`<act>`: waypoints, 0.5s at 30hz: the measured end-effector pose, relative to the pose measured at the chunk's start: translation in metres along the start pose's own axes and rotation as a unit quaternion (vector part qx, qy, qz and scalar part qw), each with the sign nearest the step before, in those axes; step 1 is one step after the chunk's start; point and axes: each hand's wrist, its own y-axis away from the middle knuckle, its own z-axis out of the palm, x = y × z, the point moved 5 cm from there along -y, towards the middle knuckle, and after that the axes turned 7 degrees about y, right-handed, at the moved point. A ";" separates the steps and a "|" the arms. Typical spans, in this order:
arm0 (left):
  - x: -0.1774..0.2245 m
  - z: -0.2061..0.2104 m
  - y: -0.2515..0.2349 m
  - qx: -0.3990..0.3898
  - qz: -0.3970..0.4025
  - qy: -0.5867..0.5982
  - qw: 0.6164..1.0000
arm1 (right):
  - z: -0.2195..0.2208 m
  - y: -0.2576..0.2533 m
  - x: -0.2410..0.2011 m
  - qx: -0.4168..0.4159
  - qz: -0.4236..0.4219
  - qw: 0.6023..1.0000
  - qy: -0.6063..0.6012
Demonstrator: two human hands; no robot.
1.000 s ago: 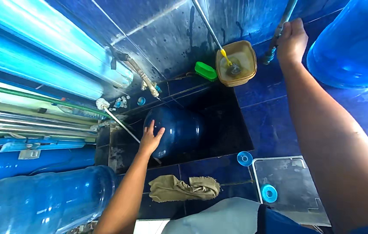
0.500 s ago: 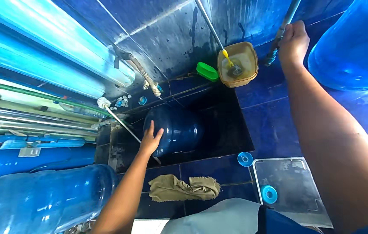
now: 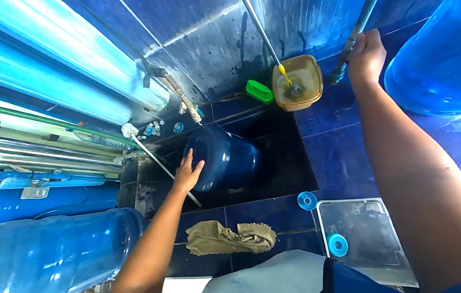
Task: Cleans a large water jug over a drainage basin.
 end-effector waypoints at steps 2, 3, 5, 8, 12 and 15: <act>0.024 0.011 -0.010 0.020 -0.036 -0.032 0.999 | 0.000 -0.001 0.002 -0.001 0.001 1.000 0.001; 0.036 0.015 -0.013 0.017 -0.033 -0.041 0.998 | 0.000 -0.001 0.002 -0.002 0.000 1.000 0.000; 0.058 0.017 -0.011 -0.021 0.023 -0.044 0.999 | 0.000 -0.001 0.001 0.000 -0.002 1.000 -0.001; 0.083 0.017 0.004 -0.163 0.142 -0.095 0.972 | 0.000 0.000 0.003 0.007 -0.005 1.000 -0.004; 0.073 0.013 0.020 -0.213 0.207 -0.126 0.946 | 0.000 -0.001 0.002 0.006 -0.015 1.000 -0.008; 0.044 0.012 0.011 -0.145 0.173 0.024 0.974 | -0.002 -0.003 0.004 0.005 -0.022 1.000 -0.018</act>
